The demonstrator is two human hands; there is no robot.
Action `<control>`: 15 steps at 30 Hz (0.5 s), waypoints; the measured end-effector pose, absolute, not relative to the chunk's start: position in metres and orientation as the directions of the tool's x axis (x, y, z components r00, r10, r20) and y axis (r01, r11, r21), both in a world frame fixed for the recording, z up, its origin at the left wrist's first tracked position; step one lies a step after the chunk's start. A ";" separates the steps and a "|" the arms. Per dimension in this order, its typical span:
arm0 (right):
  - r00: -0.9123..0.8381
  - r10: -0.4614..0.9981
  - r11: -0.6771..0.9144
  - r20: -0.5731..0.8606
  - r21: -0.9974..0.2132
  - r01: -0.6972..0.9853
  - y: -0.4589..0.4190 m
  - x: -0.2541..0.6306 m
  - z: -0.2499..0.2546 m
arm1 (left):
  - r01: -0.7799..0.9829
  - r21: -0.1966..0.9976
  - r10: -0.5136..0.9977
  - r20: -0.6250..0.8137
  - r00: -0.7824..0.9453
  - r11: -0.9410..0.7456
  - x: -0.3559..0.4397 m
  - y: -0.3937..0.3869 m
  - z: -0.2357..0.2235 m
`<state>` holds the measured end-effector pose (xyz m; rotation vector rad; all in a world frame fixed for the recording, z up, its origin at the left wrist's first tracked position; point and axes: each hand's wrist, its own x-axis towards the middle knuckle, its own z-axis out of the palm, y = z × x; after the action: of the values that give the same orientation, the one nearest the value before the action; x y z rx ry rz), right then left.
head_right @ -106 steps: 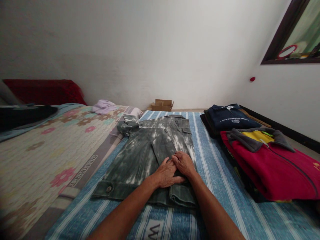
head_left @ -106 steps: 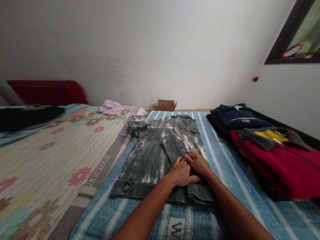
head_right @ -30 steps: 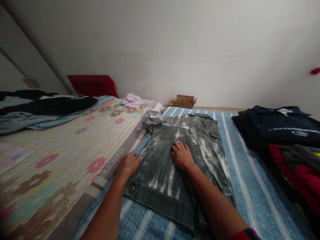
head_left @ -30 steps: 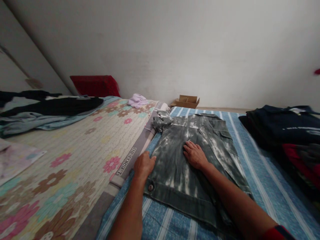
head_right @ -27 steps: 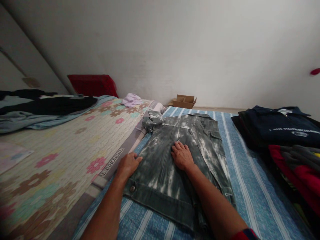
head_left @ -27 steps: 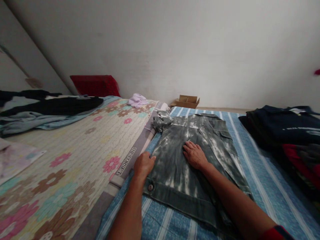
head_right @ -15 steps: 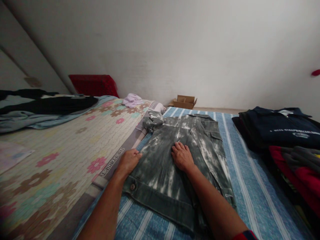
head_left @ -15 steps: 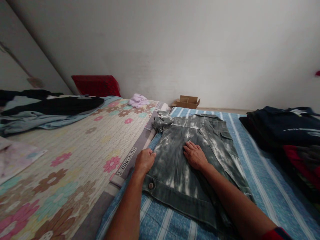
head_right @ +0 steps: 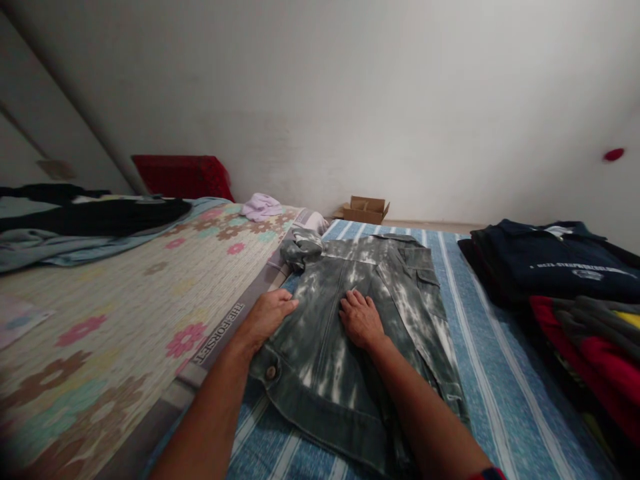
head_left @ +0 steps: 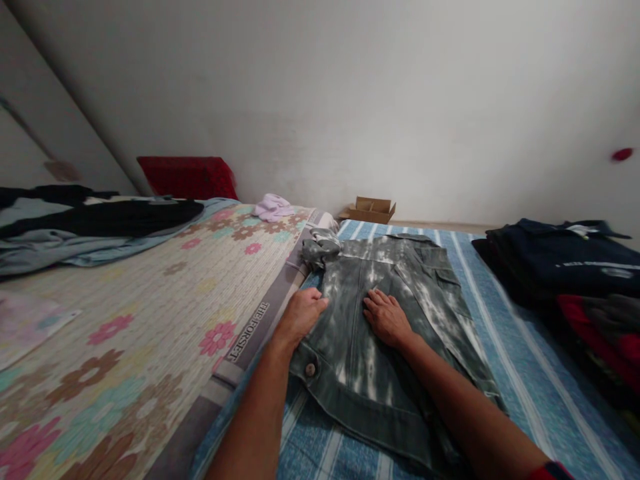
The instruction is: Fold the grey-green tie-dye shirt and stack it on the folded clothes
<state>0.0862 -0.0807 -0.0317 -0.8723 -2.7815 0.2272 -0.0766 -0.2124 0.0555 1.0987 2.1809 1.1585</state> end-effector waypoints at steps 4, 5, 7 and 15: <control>-0.792 0.592 0.801 0.151 -0.223 0.556 -0.083 0.085 -0.030 | 0.567 0.795 0.891 0.076 -0.448 0.218 -0.061 -0.197 0.061; -0.790 0.596 0.797 0.147 -0.227 0.559 -0.083 0.085 -0.029 | 0.595 0.777 0.902 0.085 -0.424 0.206 -0.057 -0.194 0.060; -0.790 0.599 0.793 0.135 -0.236 0.561 -0.079 0.084 -0.025 | 0.640 0.743 0.919 0.089 -0.383 0.195 -0.052 -0.189 0.057; -0.750 0.625 0.779 0.215 -0.239 0.580 -0.059 0.042 0.044 | 0.612 0.765 0.933 0.041 -0.356 0.201 -0.039 -0.182 0.038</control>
<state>0.0421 -0.0592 0.0441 -0.9328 -2.6895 0.2269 -0.0392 -0.1820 0.0379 1.4380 2.0467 0.9879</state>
